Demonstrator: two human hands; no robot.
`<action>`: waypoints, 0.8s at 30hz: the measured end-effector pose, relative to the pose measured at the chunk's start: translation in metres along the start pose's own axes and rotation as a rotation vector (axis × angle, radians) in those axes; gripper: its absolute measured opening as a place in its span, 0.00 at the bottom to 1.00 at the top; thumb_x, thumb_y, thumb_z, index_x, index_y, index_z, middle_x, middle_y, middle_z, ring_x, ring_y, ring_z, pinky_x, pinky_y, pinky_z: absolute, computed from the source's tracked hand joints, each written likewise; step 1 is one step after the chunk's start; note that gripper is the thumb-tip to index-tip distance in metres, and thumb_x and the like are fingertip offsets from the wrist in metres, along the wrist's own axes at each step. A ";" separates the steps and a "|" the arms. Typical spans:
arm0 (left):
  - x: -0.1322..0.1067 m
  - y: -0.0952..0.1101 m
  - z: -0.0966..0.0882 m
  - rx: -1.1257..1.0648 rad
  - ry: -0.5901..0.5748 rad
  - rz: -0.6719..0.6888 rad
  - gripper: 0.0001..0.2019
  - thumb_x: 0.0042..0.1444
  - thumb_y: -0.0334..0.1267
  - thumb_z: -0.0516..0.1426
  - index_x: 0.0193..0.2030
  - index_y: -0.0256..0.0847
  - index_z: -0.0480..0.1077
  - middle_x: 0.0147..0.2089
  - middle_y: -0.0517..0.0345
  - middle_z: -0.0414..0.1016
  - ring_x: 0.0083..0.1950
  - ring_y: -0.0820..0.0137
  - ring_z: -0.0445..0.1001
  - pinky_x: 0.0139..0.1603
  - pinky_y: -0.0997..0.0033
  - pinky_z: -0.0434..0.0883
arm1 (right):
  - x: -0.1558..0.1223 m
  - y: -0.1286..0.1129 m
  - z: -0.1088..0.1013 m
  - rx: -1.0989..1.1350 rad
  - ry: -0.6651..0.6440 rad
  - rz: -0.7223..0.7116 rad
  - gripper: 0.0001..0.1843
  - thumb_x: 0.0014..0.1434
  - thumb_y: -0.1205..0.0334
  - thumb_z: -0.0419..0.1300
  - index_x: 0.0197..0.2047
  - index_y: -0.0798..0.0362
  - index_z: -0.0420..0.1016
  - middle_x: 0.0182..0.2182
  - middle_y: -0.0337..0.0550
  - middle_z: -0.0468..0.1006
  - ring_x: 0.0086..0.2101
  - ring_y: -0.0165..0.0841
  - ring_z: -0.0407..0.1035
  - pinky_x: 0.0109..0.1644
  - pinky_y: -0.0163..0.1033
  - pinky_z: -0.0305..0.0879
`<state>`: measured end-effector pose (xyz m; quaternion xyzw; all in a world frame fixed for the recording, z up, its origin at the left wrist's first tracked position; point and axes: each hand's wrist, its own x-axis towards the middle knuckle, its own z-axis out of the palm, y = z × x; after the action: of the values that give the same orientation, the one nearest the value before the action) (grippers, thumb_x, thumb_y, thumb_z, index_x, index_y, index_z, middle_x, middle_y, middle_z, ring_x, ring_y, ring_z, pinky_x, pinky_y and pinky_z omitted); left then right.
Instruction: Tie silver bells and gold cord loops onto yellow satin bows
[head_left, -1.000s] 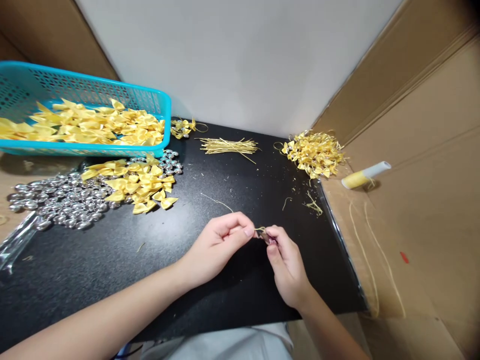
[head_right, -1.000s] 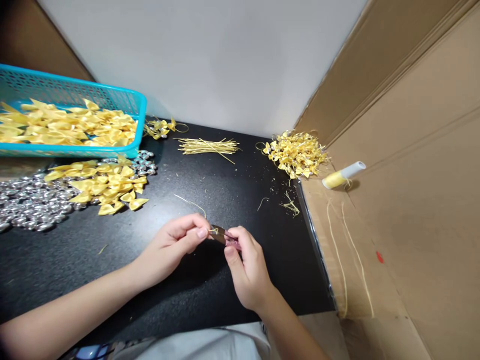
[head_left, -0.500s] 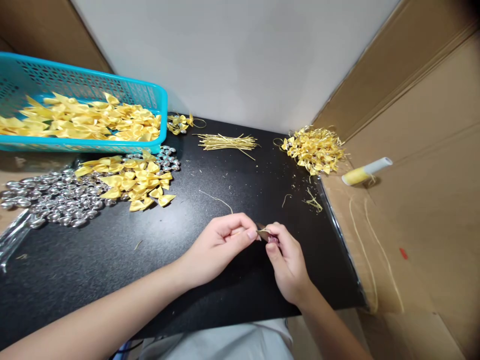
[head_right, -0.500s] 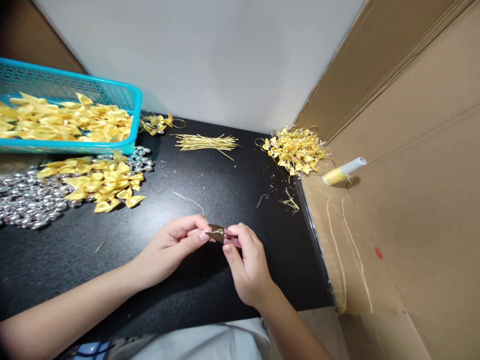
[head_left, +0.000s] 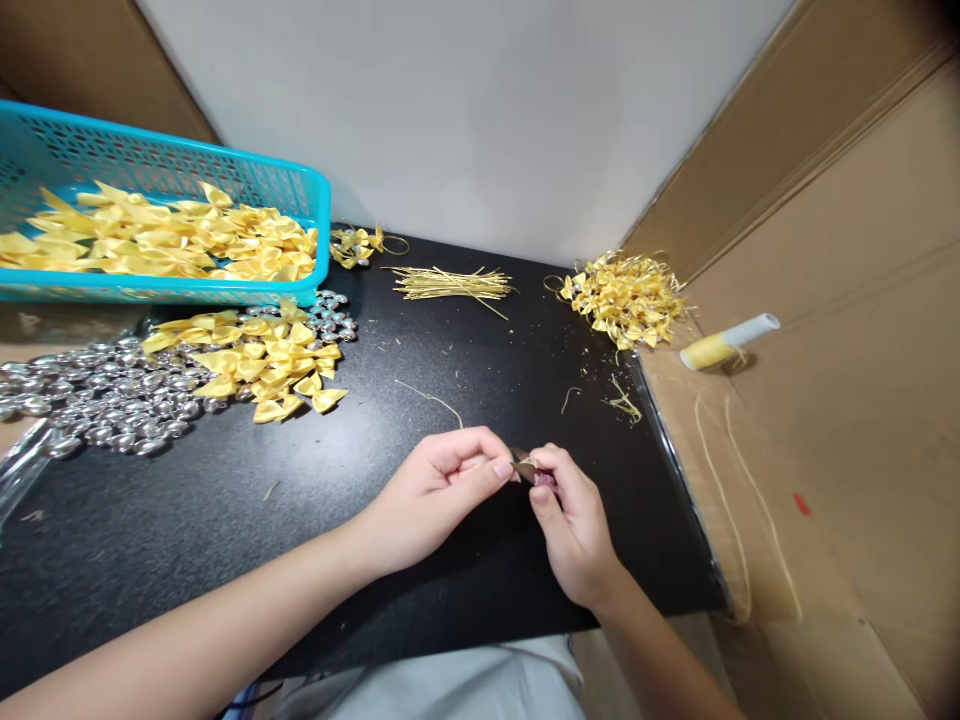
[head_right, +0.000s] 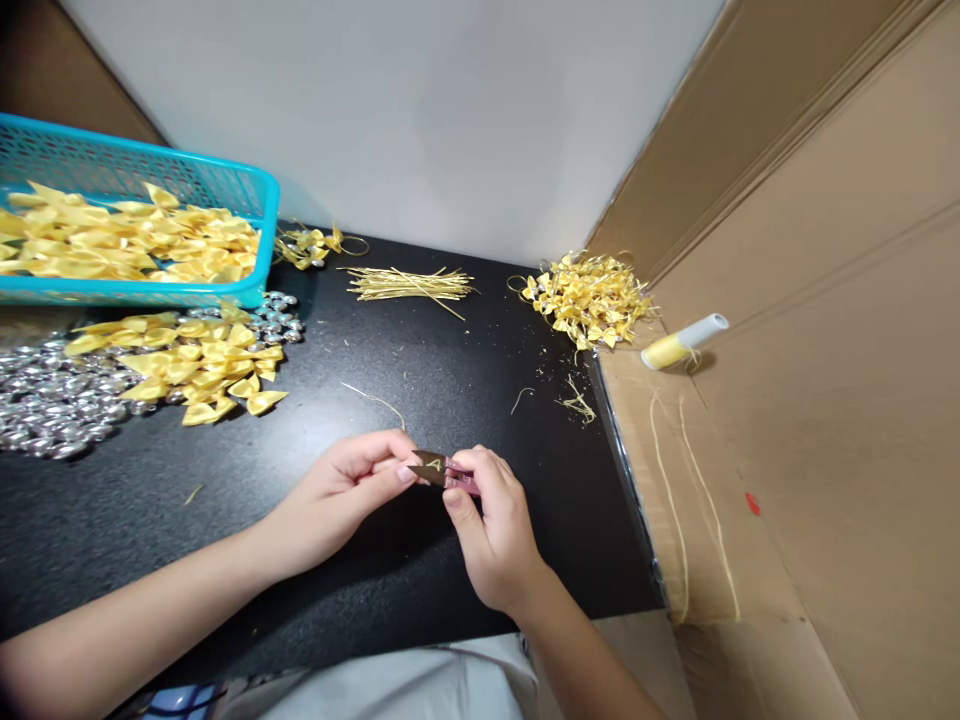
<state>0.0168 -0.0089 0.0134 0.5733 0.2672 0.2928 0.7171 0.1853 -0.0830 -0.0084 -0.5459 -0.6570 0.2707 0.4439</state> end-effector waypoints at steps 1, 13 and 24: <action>0.000 0.000 0.000 -0.003 -0.001 -0.001 0.12 0.62 0.43 0.56 0.31 0.38 0.68 0.27 0.65 0.63 0.29 0.77 0.56 0.30 0.77 0.56 | 0.000 0.000 0.000 -0.002 0.000 -0.003 0.06 0.68 0.58 0.49 0.42 0.48 0.65 0.32 0.37 0.67 0.32 0.30 0.62 0.35 0.34 0.57; -0.001 0.000 -0.001 0.025 0.001 -0.024 0.14 0.61 0.46 0.56 0.31 0.38 0.69 0.27 0.64 0.63 0.29 0.76 0.57 0.31 0.76 0.57 | 0.001 0.000 -0.001 -0.033 0.025 -0.016 0.06 0.68 0.59 0.49 0.41 0.49 0.65 0.31 0.37 0.68 0.32 0.30 0.62 0.35 0.35 0.57; -0.001 0.003 -0.002 0.084 0.033 -0.038 0.14 0.61 0.46 0.55 0.30 0.38 0.70 0.25 0.64 0.64 0.25 0.77 0.55 0.27 0.76 0.54 | 0.006 0.020 -0.033 -0.097 0.275 0.264 0.13 0.67 0.53 0.51 0.49 0.50 0.68 0.39 0.44 0.76 0.37 0.34 0.71 0.41 0.39 0.67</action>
<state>0.0146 -0.0079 0.0156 0.5927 0.3018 0.2774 0.6933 0.2237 -0.0769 -0.0081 -0.6798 -0.5254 0.2173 0.4633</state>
